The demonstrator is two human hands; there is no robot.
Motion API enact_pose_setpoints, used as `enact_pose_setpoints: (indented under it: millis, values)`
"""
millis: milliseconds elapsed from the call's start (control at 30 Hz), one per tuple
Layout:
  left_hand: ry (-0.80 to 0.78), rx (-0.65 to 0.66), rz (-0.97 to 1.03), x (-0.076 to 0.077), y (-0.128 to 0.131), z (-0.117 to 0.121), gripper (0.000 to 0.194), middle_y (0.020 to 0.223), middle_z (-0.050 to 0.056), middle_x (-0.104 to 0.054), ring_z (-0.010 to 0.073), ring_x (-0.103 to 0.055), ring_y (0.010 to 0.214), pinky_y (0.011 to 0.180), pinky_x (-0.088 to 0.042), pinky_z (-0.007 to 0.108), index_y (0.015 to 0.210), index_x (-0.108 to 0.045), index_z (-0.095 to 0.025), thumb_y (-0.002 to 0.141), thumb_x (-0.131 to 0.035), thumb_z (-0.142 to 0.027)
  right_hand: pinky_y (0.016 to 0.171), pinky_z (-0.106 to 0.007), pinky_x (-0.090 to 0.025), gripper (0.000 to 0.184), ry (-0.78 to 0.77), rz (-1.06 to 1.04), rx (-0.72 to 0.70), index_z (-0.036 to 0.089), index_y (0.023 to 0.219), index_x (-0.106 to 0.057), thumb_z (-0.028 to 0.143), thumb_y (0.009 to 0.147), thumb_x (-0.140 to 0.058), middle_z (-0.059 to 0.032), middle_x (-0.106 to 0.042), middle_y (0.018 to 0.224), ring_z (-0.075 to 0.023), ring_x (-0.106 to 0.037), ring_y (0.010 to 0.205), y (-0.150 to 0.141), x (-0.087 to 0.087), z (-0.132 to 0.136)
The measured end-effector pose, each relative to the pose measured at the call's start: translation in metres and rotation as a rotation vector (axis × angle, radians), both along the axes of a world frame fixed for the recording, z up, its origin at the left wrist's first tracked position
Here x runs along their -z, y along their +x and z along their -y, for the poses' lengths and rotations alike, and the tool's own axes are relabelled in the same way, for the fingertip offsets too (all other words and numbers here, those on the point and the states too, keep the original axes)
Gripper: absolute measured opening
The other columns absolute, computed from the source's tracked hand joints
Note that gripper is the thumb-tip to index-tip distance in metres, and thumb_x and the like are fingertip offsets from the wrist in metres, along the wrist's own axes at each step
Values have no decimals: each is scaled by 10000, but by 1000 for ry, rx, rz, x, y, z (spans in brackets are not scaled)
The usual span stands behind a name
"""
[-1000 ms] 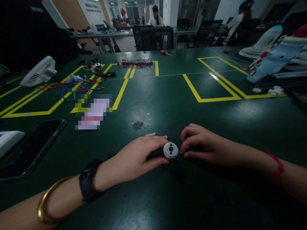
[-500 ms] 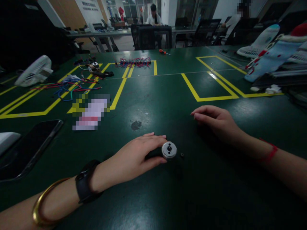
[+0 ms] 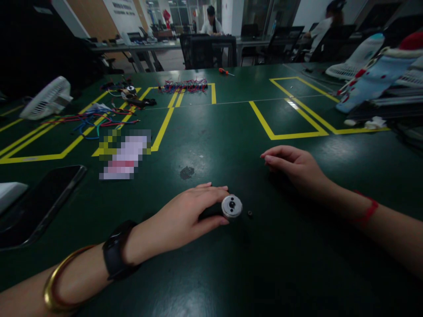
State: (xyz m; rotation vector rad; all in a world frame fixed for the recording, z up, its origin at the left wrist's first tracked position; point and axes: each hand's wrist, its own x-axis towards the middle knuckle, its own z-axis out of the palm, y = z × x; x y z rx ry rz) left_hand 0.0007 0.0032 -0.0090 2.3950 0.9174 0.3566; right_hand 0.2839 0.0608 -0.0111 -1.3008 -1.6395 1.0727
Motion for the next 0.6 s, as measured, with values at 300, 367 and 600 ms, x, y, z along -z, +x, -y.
enact_pose_setpoints:
  millis: [300,367,600]
  values:
    - [13,-1,12,2,0,0,444,1365,50,-547,230,-520,1235,1141,-295,473,1336,-464,-259,915,-584,-337,877,-439,-369,224,350,582,-657,216,914,-658,164,697,-671,-63,-566,1023,-249,-498,982,-11,-20,25]
    - [18,1,15,3,0,0,440,1358,49,-553,229,-523,1232,1141,-296,471,1330,-467,-261,913,-588,-337,889,-451,-347,232,353,593,-672,222,934,-658,239,708,-705,-65,-552,1034,-253,-484,987,-16,-21,31]
    - [12,0,21,1,0,1,420,1362,43,-547,215,-520,1235,1147,-291,447,1311,-479,-253,912,-595,-321,864,-390,-398,102,345,394,-544,224,939,-652,253,843,-637,-54,-532,1004,-212,-510,977,-27,-21,38]
